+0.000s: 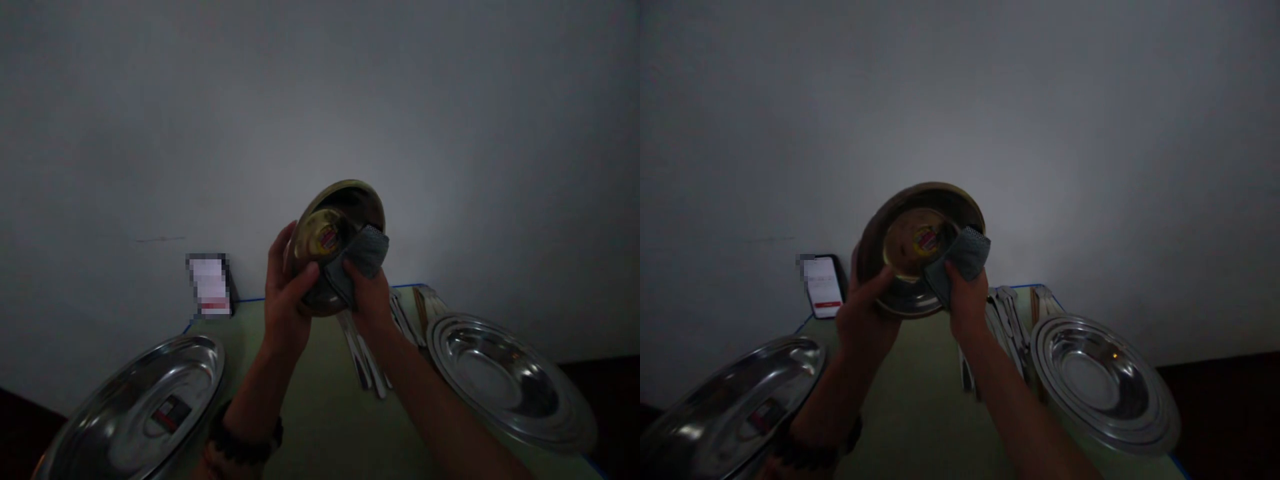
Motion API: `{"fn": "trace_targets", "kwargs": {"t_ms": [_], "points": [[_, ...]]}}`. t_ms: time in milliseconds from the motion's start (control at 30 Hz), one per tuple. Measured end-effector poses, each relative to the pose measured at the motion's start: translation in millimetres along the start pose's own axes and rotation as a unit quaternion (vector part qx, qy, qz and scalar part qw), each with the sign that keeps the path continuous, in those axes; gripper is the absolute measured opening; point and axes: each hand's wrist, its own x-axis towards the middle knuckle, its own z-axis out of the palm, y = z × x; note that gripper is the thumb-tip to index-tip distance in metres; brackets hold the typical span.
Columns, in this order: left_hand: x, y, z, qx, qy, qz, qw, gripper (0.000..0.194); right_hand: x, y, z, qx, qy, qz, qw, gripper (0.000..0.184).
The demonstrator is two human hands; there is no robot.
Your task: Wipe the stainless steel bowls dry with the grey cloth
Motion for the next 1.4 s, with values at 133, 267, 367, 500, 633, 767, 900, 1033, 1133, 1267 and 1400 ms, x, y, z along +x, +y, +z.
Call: {"fn": "trace_targets", "kwargs": {"t_ms": [133,267,367,500,633,767,900,1033,1133,1267,1400], "points": [[6,24,-8.5,0.027,-0.038,-0.017,0.999,0.054,13,-19,-12,-0.148,-0.043,-0.06,0.986,0.043],[11,46,-21.4,0.091,-0.021,-0.059,0.994,0.035,18,-52,-24,-0.308,-0.111,-0.189,0.926,0.028],[11,46,-27.2,0.149,-0.066,-0.067,0.984,0.036,15,-66,-27,-0.365,-0.122,-0.256,0.887,0.016],[9,39,-24.8,0.143,-0.102,-0.084,0.981,0.03,11,-67,-25,-0.372,-0.068,-0.28,0.883,0.016],[7,40,-16.5,0.099,-0.099,-0.075,0.987,0.032,10,-64,-23,-0.331,0.009,-0.288,0.899,0.016],[2,40,-6.7,0.039,-0.062,-0.035,0.997,0.029,10,-60,-19,-0.269,0.035,-0.263,0.926,0.021],[-2,28,1.2,0.032,0.007,0.055,0.998,0.029,5,-38,-10,-0.151,0.012,-0.135,0.979,0.036],[5,20,-5.2,0.027,0.035,0.055,0.997,0.036,4,-23,-6,-0.129,-0.034,-0.044,0.99,0.037],[15,28,-18.4,0.0,0.041,-0.036,0.998,0.034,10,-30,-13,-0.235,-0.067,-0.085,0.966,0.036],[21,41,-33.1,0.068,-0.012,-0.107,0.992,0.033,16,-49,-23,-0.349,-0.124,-0.186,0.91,0.025],[17,40,-40.2,0.165,-0.102,-0.151,0.969,0.039,13,-60,-25,-0.453,-0.108,-0.257,0.847,0.012]]}}
